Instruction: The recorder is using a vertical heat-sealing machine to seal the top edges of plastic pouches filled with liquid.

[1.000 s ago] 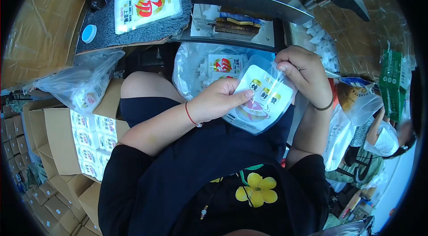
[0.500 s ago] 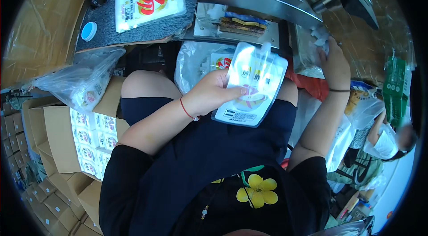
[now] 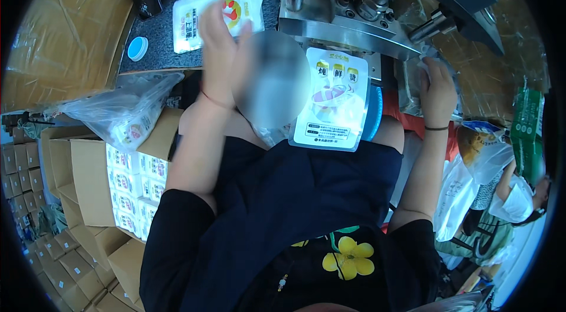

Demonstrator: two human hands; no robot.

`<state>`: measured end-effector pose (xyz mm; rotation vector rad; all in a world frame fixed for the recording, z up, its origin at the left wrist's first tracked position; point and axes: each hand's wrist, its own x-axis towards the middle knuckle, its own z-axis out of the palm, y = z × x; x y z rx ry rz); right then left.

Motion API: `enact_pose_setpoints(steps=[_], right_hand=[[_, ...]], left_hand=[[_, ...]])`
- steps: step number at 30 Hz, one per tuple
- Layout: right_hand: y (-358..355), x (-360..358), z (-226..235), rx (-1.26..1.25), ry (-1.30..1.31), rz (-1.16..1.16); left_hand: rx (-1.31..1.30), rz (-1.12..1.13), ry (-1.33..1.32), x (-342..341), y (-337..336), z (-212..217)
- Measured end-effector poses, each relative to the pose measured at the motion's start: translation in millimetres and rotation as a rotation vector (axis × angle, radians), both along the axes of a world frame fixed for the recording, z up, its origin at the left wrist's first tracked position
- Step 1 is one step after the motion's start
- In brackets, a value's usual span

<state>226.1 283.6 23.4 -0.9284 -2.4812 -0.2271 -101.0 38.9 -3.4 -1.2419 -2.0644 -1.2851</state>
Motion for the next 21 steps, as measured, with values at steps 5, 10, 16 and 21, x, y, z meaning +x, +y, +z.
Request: enact_pose_setpoints(steps=[5, 10, 16, 21], right_hand=[[-6.8, 2.8, 4.7, 0.027, 0.26, 0.001], [-52.3, -14.7, 16.0, -0.249, 0.335, 0.118], [-113.8, -59.8, 50.9, -0.736, 0.502, 0.573], [-105.1, -66.2, 54.6, -0.802, 0.346, 0.535]], left_hand=[[-0.606, -0.087, 0.398, -4.9, -47.2, -12.1], [-0.13, -0.329, -0.65, 17.3, -70.4, -5.9], [-0.289, -0.627, -0.918, 88.1, -47.2, 3.6], [-0.195, -0.849, -1.338, 122.4, -36.4, 2.9]])
